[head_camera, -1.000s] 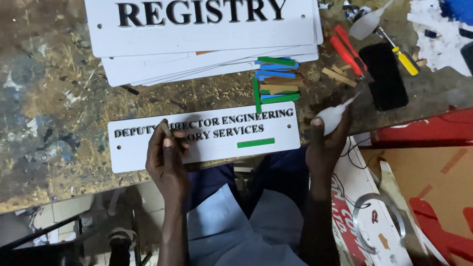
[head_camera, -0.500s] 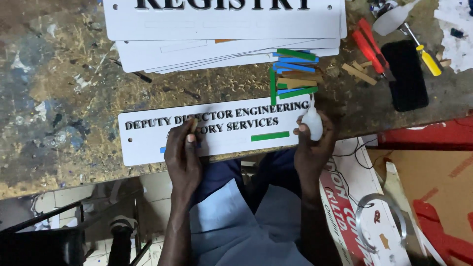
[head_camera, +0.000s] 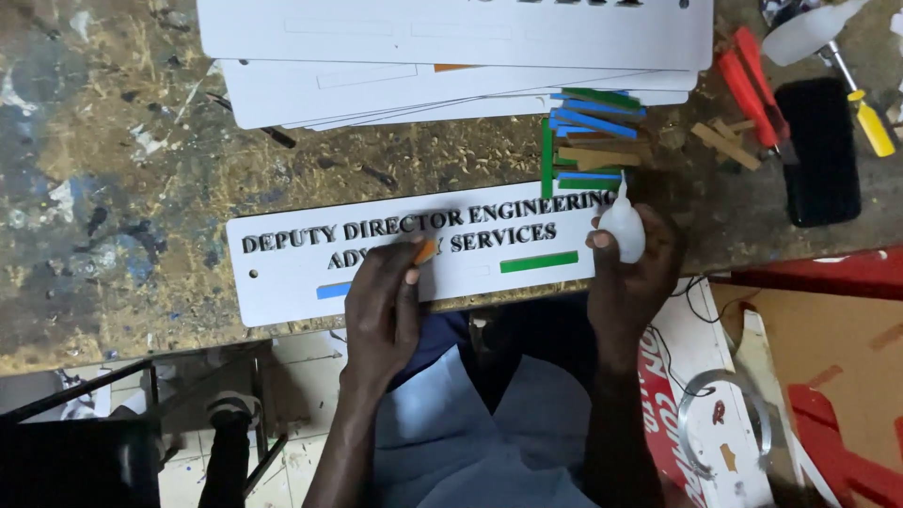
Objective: Applying colored vinyl or plastic strips to white sign boards using liquid adhesive.
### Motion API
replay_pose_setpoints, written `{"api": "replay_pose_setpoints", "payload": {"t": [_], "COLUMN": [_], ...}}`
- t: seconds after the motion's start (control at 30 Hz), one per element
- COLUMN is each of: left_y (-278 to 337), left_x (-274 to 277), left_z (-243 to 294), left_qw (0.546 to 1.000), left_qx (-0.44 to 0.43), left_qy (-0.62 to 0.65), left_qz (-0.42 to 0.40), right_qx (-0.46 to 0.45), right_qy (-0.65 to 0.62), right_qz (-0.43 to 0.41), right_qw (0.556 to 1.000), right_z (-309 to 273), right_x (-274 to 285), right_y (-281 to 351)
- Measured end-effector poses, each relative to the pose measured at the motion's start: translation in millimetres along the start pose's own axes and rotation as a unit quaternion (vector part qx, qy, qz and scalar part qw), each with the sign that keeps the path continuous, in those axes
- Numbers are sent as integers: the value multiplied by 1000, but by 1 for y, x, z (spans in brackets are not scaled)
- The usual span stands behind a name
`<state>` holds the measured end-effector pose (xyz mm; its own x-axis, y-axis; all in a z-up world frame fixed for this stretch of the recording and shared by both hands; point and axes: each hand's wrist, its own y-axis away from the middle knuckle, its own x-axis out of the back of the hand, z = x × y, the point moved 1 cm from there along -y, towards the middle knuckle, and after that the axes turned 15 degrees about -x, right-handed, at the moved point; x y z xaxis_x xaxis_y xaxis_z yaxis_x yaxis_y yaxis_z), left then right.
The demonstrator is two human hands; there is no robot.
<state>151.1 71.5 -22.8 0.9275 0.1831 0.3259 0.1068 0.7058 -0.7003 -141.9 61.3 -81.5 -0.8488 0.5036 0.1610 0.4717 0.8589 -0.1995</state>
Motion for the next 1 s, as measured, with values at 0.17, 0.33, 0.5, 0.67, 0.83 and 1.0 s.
{"api": "replay_pose_setpoints", "payload": {"t": [0.17, 0.33, 0.5, 0.67, 0.83, 1.0], "left_y": [6, 34, 40, 36, 39, 37], "left_x": [-11, -13, -4, 7, 17, 22], "left_z": [-14, -21, -15, -9, -11, -16], "left_qw": [999, 994, 993, 987, 982, 987], "left_qx": [-15, -1, 15, 33, 45, 21], "left_qy": [-33, -96, -106, -144, -178, -162], "left_qz": [-4, -55, -55, -65, -50, 0], "right_qx": [3, 10, -94, -152, -171, -139], "right_qy": [25, 90, 103, 88, 55, 103], "right_qz": [17, 54, 68, 85, -16, -153], "right_qw": [1000, 994, 988, 981, 984, 973], "right_z": [14, -3, -41, -5, -33, -57], "right_x": [-1, -8, -18, 25, 21, 12], "right_y": [3, 12, 5, 20, 23, 42]}}
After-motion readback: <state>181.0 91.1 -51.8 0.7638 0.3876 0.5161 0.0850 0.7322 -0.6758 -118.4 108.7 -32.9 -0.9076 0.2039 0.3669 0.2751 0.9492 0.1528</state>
